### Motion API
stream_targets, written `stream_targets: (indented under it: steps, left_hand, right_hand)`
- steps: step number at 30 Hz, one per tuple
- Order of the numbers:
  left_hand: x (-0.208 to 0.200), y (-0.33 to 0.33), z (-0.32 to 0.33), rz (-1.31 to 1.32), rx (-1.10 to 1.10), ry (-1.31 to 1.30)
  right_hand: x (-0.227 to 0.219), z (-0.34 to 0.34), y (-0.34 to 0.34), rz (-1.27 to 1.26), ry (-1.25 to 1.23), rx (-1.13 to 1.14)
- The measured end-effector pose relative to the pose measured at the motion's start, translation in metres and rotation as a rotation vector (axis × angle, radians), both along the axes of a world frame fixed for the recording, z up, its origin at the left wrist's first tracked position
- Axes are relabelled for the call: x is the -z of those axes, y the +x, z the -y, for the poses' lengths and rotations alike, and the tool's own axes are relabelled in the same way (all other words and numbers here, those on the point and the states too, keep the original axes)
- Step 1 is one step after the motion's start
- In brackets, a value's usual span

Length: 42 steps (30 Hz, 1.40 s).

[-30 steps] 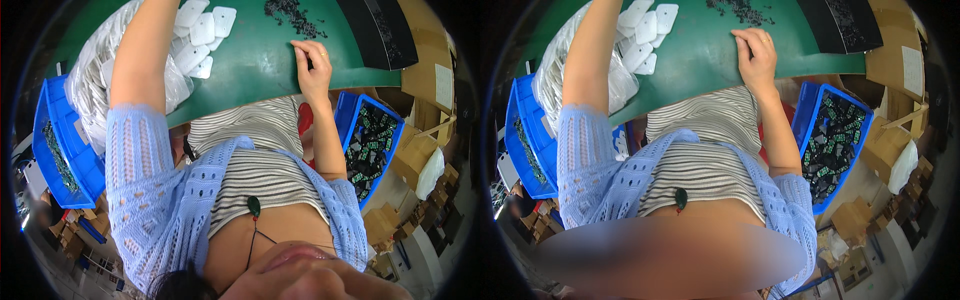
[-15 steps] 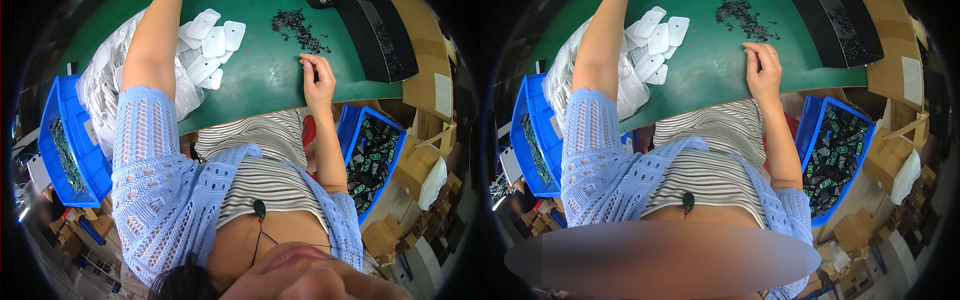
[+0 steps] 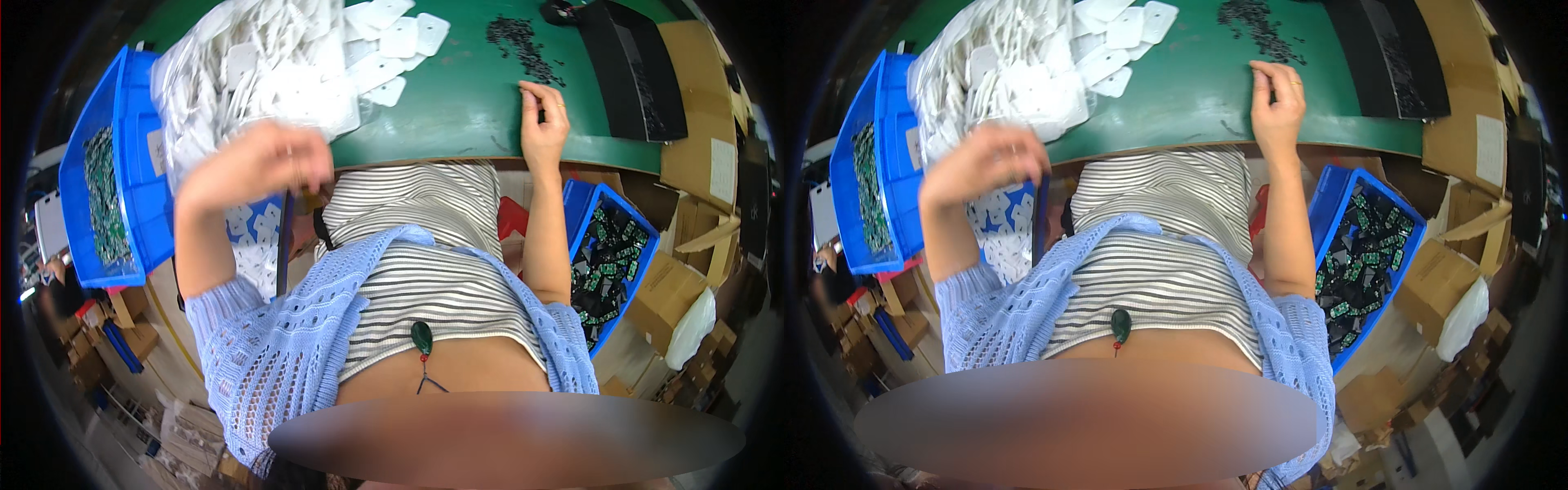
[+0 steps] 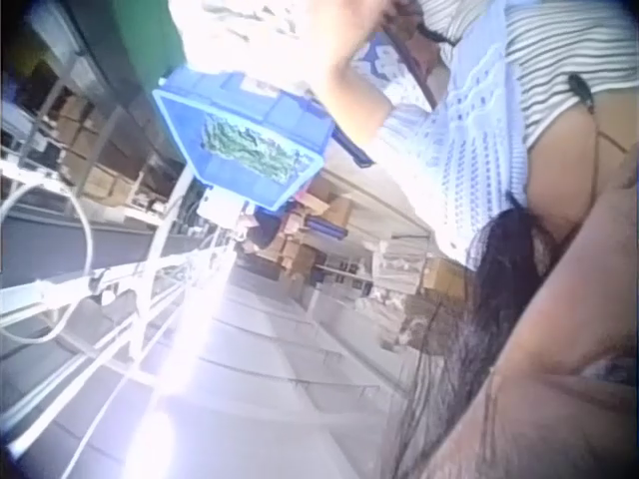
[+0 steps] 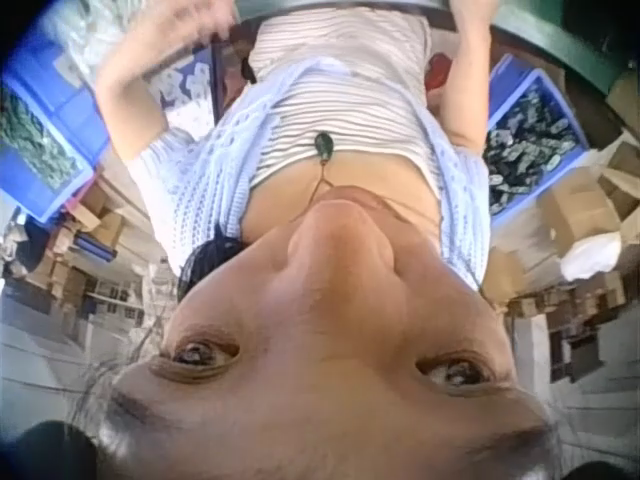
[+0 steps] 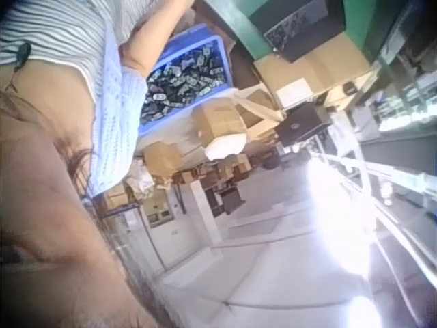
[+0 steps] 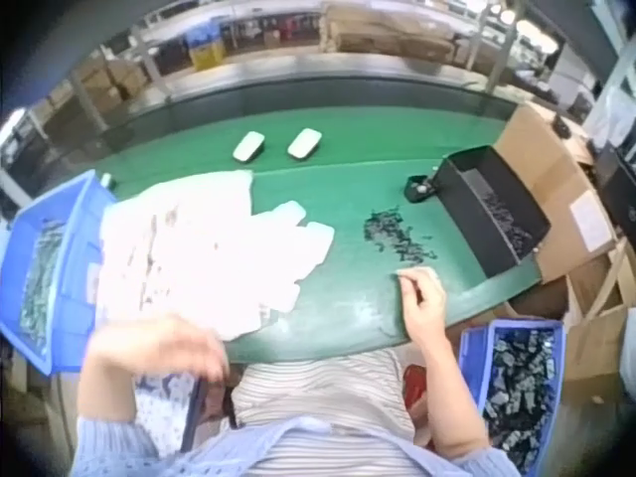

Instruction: The person assembles plastic cases for electronic components by snapping plastic case pieces together by hand.

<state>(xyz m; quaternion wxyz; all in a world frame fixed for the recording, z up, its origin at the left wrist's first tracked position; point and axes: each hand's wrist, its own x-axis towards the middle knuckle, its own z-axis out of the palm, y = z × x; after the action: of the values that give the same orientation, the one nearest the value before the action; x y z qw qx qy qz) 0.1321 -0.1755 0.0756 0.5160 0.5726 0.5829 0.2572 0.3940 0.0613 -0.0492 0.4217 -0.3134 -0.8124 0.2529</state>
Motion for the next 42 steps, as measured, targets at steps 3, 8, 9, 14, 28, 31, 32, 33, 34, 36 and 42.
stream_targets:
  steps: [3,8,9,14,28,31,32,33,34,36,42]
  left_hand:
    - [0.036,0.023,0.064,-0.091,-0.017,-0.491]
    - [0.184,0.007,0.207,-0.821,-0.894,-0.389]
    - [0.215,0.002,0.231,-0.880,-0.952,-0.363]
    - [0.299,-0.008,0.257,-0.980,-1.056,-0.518]
    - [0.333,0.002,0.203,-0.952,-0.862,-1.041]
    - [0.356,-0.005,0.229,-0.926,-0.908,-1.001]
    - [0.352,-0.004,0.214,-0.930,-0.864,-0.938]
    - [0.358,-0.008,0.217,-0.921,-0.923,-0.922]
    - [0.361,-0.010,0.214,-0.943,-0.879,-0.861]
    - [0.379,-0.016,0.220,-0.937,-0.987,-0.739]
    - [0.384,-0.028,0.251,-0.953,-0.985,-0.537]
  right_hand:
    - [-0.005,0.002,-0.003,0.018,0.026,-0.015]
    - [-0.009,0.001,-0.004,0.091,-0.053,-0.022]
    - [-0.006,-0.004,-0.003,0.097,0.038,-0.059]
    - [-0.004,-0.011,0.000,0.161,0.121,-0.043]
    - [-0.010,-0.008,0.000,0.252,0.157,0.007]
    - [0.002,-0.011,-0.005,0.169,0.140,-0.051]
    - [-0.001,-0.010,-0.002,0.207,0.106,0.007]
    - [-0.005,-0.008,-0.008,0.184,0.095,-0.013]
    - [-0.006,-0.007,-0.008,0.176,0.049,0.002]
    - [-0.003,-0.011,-0.009,0.147,0.016,-0.011]
    - [0.005,0.004,-0.004,-0.081,-0.229,-0.028]
